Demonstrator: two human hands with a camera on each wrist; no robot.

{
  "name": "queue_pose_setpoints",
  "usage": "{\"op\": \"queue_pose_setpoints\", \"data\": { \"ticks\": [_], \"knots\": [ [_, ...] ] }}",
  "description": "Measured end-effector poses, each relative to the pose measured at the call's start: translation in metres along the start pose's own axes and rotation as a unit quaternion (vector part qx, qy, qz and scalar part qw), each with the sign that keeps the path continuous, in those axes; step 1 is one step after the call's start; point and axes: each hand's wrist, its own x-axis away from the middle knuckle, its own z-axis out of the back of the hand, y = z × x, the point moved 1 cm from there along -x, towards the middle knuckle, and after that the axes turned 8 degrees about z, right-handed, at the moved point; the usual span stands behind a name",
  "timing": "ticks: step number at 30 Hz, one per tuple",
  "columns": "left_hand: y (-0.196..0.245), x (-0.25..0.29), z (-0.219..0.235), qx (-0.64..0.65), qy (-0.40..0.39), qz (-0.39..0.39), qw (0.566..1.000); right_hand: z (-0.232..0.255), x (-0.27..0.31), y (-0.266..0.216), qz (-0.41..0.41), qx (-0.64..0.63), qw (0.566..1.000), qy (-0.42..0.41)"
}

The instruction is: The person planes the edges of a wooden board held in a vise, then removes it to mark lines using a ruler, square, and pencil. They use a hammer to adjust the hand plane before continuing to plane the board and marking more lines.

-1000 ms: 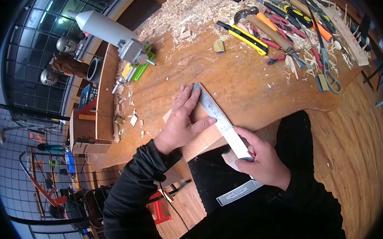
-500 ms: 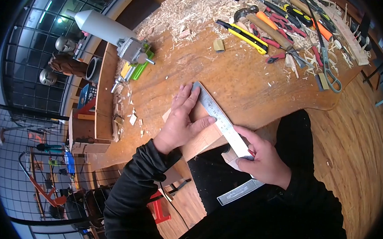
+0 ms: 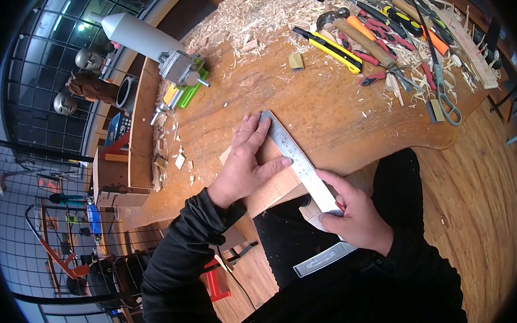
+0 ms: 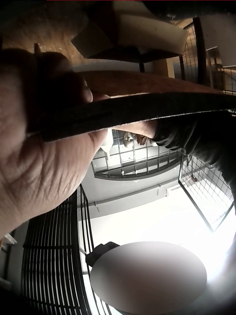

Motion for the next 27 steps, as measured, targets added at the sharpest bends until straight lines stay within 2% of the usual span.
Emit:
{"op": "queue_pose_setpoints", "data": {
  "ticks": [2, 8, 24, 27],
  "knots": [
    [0.0000, 0.0000, 0.0000, 0.002, 0.001, -0.001, 1.000, -0.0023, -0.0011, -0.0008, 0.004, -0.012, 1.000, 0.025],
    [0.0003, 0.0001, 0.0002, 0.008, 0.004, 0.001, 1.000, 0.0006, -0.0005, 0.0007, 0.003, 0.004, 1.000, 0.002],
    [0.0022, 0.0006, 0.0007, 0.014, 0.011, 0.016, 1.000, -0.0001, 0.0000, 0.0016, -0.006, -0.016, 1.000, 0.003],
    [0.0028, 0.0007, 0.0009, 0.015, 0.013, 0.015, 1.000, -0.0013, -0.0008, 0.0010, -0.009, -0.030, 0.999, 0.024]
  ]
}}
